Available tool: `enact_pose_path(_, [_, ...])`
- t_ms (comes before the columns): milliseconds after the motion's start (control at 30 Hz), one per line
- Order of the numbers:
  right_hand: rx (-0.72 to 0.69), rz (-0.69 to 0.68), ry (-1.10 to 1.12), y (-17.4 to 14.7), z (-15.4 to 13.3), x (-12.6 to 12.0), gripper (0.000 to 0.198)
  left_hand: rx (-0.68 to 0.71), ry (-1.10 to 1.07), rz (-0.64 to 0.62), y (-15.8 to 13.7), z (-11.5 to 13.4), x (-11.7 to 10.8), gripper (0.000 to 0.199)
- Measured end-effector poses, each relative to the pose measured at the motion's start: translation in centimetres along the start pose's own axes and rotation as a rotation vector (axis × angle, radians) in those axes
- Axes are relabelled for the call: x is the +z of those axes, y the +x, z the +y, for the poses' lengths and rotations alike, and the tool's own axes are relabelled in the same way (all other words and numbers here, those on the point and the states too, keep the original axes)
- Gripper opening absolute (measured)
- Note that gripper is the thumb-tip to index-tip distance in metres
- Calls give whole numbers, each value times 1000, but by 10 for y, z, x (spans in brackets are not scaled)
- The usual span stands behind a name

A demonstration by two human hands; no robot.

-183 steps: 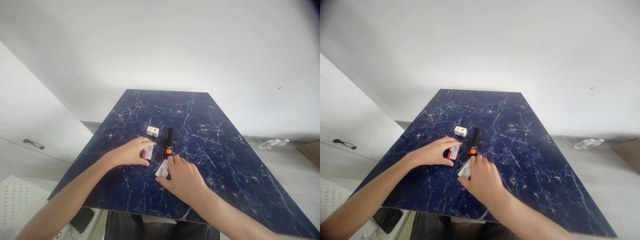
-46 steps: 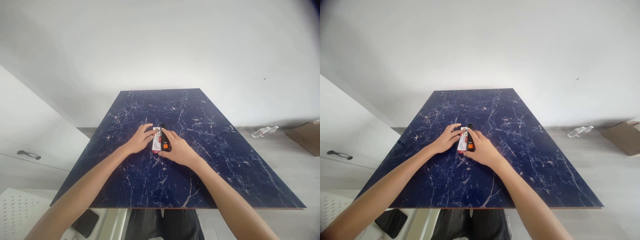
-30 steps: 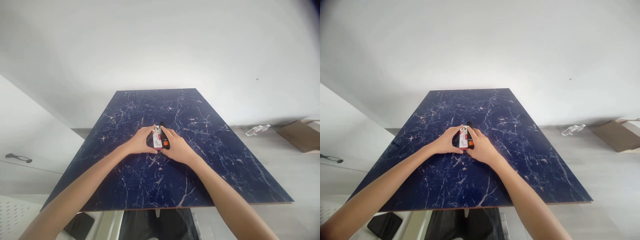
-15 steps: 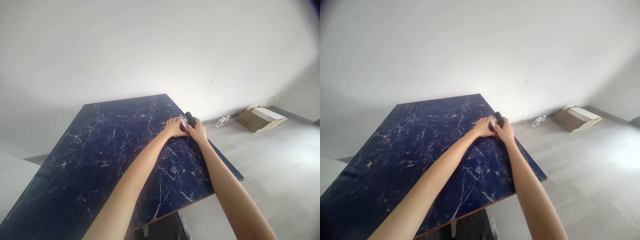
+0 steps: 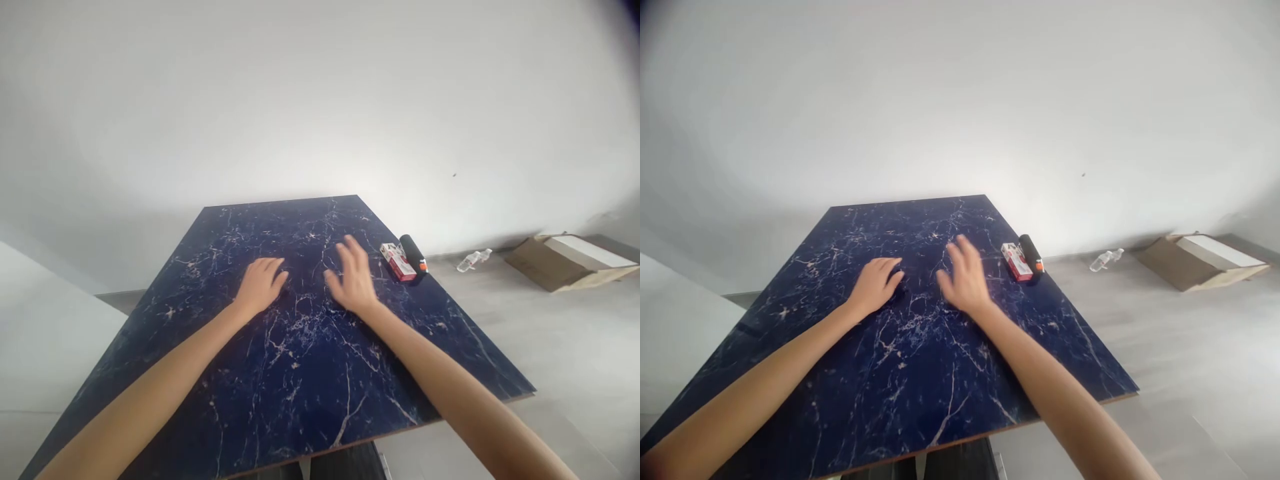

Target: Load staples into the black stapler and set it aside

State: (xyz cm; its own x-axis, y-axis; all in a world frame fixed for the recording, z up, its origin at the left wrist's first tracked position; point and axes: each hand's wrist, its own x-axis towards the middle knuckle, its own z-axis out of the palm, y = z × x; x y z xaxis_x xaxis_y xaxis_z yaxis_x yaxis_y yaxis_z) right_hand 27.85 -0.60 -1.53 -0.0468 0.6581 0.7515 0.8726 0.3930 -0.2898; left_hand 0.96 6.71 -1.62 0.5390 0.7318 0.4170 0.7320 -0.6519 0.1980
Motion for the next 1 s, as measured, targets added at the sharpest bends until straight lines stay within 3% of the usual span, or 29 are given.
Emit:
enact_pose_path(67, [-136, -155, 103, 12, -40, 34, 70, -55, 24, 25, -20, -24, -14, 51])
enact_pose_path(167, [-222, -264, 208, 25, -79, 67, 76, 90, -53, -11, -30, -28, -25, 48])
enact_pose_path(267, [-263, -405, 269, 27, -92, 77, 69, 293, -158, -115, -30, -9, -28, 50])
enact_pose_path(400, [-318, -613, 336, 24, -89, 71, 52, 349, -147, -180, -38, 15, -23, 47])
enact_pose_path(767, [-280, -635, 346, 25, -88, 71, 50, 266, -227, -240, -39, 19, -27, 45])
enact_pose_path(1000, [-270, -615, 359, 25, -89, 70, 49, 301, -201, -236, -40, 18, -25, 48])
